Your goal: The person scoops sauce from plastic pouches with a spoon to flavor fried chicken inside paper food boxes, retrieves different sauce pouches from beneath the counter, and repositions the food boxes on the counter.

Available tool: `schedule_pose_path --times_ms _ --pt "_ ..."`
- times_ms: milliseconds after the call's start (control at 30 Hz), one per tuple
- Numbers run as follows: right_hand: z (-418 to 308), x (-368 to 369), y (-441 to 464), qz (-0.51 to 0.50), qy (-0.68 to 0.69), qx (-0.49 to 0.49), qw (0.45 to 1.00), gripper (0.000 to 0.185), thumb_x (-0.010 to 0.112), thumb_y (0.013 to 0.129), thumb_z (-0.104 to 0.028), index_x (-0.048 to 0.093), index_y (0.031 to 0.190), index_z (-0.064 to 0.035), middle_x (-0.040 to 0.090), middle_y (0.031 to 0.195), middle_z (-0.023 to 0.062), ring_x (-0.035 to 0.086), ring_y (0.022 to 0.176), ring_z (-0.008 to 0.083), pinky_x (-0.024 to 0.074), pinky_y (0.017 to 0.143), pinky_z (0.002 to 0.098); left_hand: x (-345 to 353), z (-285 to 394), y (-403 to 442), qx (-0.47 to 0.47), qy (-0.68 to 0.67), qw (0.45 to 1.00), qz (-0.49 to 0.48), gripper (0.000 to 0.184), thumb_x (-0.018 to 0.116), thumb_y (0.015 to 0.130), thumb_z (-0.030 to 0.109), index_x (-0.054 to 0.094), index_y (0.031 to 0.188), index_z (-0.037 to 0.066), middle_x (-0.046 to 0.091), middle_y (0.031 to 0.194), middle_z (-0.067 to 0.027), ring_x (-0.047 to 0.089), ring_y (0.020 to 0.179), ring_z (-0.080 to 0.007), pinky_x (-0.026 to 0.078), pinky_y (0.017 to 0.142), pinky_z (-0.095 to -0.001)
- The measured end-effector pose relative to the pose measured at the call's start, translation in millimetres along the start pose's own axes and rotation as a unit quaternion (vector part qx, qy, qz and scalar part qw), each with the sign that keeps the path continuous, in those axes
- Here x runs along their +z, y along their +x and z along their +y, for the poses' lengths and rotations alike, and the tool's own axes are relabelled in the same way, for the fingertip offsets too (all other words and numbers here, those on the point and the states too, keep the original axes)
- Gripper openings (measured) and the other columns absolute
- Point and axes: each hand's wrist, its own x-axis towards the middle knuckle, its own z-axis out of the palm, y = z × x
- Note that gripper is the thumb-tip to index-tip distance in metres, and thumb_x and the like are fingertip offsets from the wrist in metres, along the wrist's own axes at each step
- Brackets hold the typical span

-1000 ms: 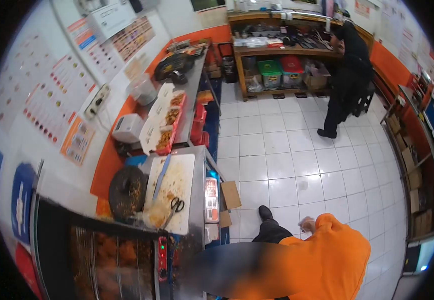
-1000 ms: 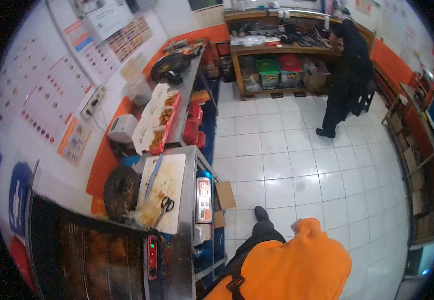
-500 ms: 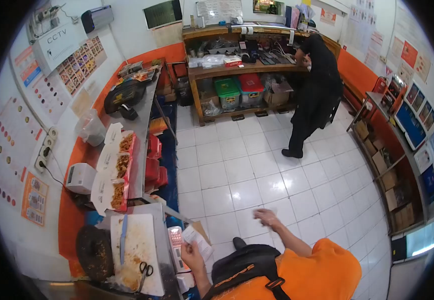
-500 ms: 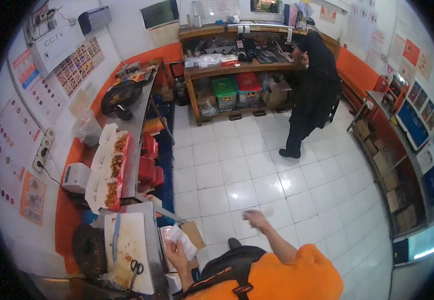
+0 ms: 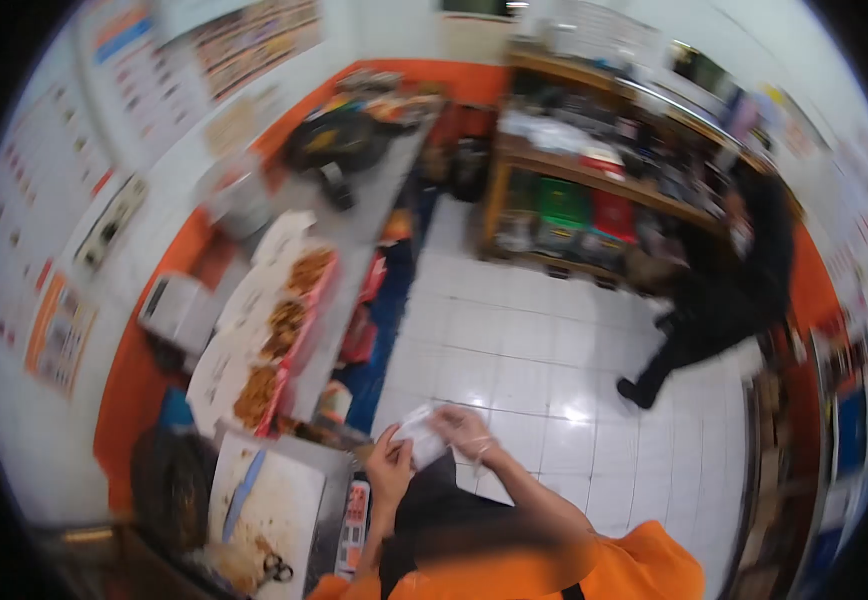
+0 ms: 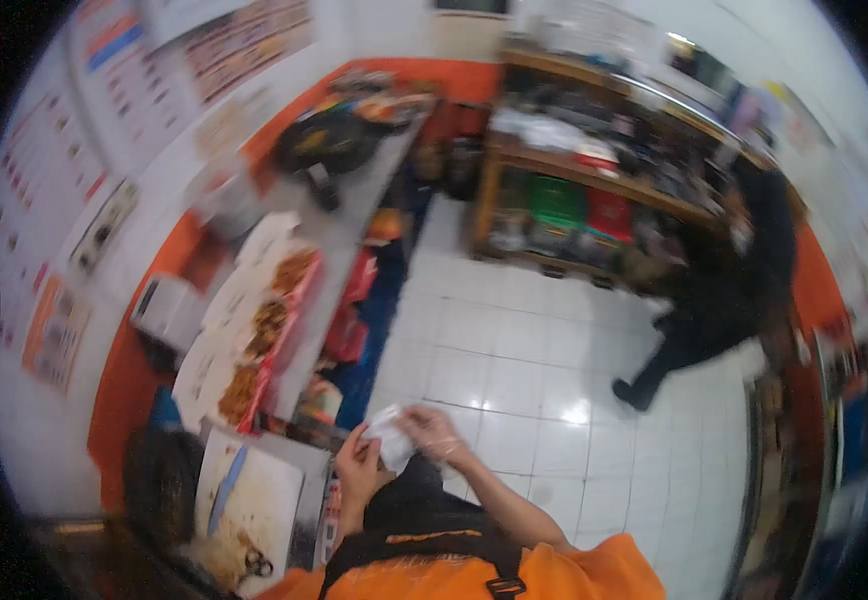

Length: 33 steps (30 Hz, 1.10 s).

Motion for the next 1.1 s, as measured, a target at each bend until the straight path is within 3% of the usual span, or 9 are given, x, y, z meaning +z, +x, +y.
schedule_pose_path --times_ms 100,233,367,433,567,667,833,1000,1100 --pt "18 -23 93 0.035 -0.042 -0.016 0.998 0.020 0.066 0.095 -0.021 0.068 0.097 -0.0006 0.064 0.078 0.0003 0.056 0.069 0.0083 0.0490 0.060 0.0264 -20 2 80 -0.021 0.044 0.998 0.046 0.034 0.062 0.094 0.009 0.057 0.126 -0.001 0.070 0.079 -0.0096 0.064 0.066 -0.0104 0.050 0.058 -0.0250" --pt "-17 -60 217 0.062 -0.171 -0.034 0.983 0.025 0.068 0.091 -0.021 0.070 0.102 0.0011 0.071 0.085 0.0089 0.064 0.077 0.0125 0.0526 0.071 0.0298 -47 1 203 0.129 0.168 0.962 0.171 0.034 0.067 0.089 0.007 0.061 0.122 0.001 0.071 0.089 -0.0101 0.067 0.073 -0.0169 0.052 0.059 -0.0285" --pt "-99 -59 334 0.049 -0.004 -0.048 0.998 0.029 0.067 0.093 -0.025 0.069 0.108 -0.0005 0.068 0.084 0.0048 0.061 0.073 0.0112 0.0504 0.066 0.0268 -58 -1 320 0.154 0.263 0.933 0.190 0.040 0.069 0.084 0.007 0.060 0.123 0.003 0.068 0.102 -0.0142 0.065 0.089 -0.0291 0.053 0.075 -0.0371" --pt "-95 -44 412 0.071 0.215 -0.016 0.974 0.027 0.067 0.093 -0.024 0.069 0.109 -0.0031 0.066 0.083 0.0016 0.059 0.071 0.0099 0.0485 0.063 0.0244 -61 -7 371 0.180 0.378 0.886 0.198 0.043 0.068 0.083 0.007 0.059 0.125 0.004 0.065 0.105 -0.0158 0.061 0.101 -0.0323 0.050 0.087 -0.0408" --pt "-20 -1 552 0.035 -0.066 -0.016 0.997 0.031 0.067 0.091 -0.026 0.069 0.110 -0.0008 0.071 0.085 0.0096 0.067 0.077 0.0197 0.0523 0.069 0.0330 -59 -20 440 0.149 0.446 0.864 0.180 0.046 0.067 0.083 0.010 0.055 0.126 0.002 0.064 0.104 -0.0169 0.055 0.104 -0.0380 0.045 0.093 -0.0448" --pt "32 30 605 -0.019 -0.344 -0.023 0.939 0.030 0.066 0.087 -0.031 0.069 0.098 -0.0028 0.072 0.092 0.0196 0.071 0.089 0.0324 0.0545 0.077 0.0419 -63 -43 472 0.119 0.470 0.859 0.163 0.044 0.066 0.083 0.008 0.055 0.125 0.000 0.063 0.102 -0.0181 0.056 0.101 -0.0374 0.045 0.091 -0.0456" --pt "-1 53 603 -0.147 -0.361 -0.074 0.918 0.026 0.061 0.083 -0.020 0.066 0.102 -0.0022 0.068 0.093 0.0257 0.066 0.089 0.0433 0.0523 0.080 0.0497 -56 -53 472 0.024 0.385 0.896 0.218 0.035 0.063 0.085 0.005 0.058 0.118 -0.001 0.060 0.089 -0.0186 0.057 0.090 -0.0374 0.046 0.083 -0.0463" --pt "-4 71 622 -0.307 -0.404 -0.093 0.857 0.039 0.064 0.085 -0.028 0.061 0.115 -0.0033 0.068 0.103 0.0237 0.065 0.097 0.0424 0.0527 0.083 0.0481 -39 -34 481 -0.033 0.389 0.887 0.246 0.037 0.063 0.085 0.004 0.055 0.120 -0.004 0.057 0.103 -0.0199 0.056 0.089 -0.0381 0.046 0.083 -0.0466" --pt "-22 34 631 -0.230 -0.397 -0.165 0.873 0.050 0.066 0.084 -0.033 0.058 0.124 -0.0048 0.069 0.102 0.0222 0.066 0.098 0.0407 0.0536 0.084 0.0457 -32 -10 487 0.073 0.467 0.852 0.223 0.041 0.063 0.086 0.004 0.052 0.124 -0.004 0.056 0.115 -0.0207 0.059 0.093 -0.0341 0.047 0.086 -0.0423"
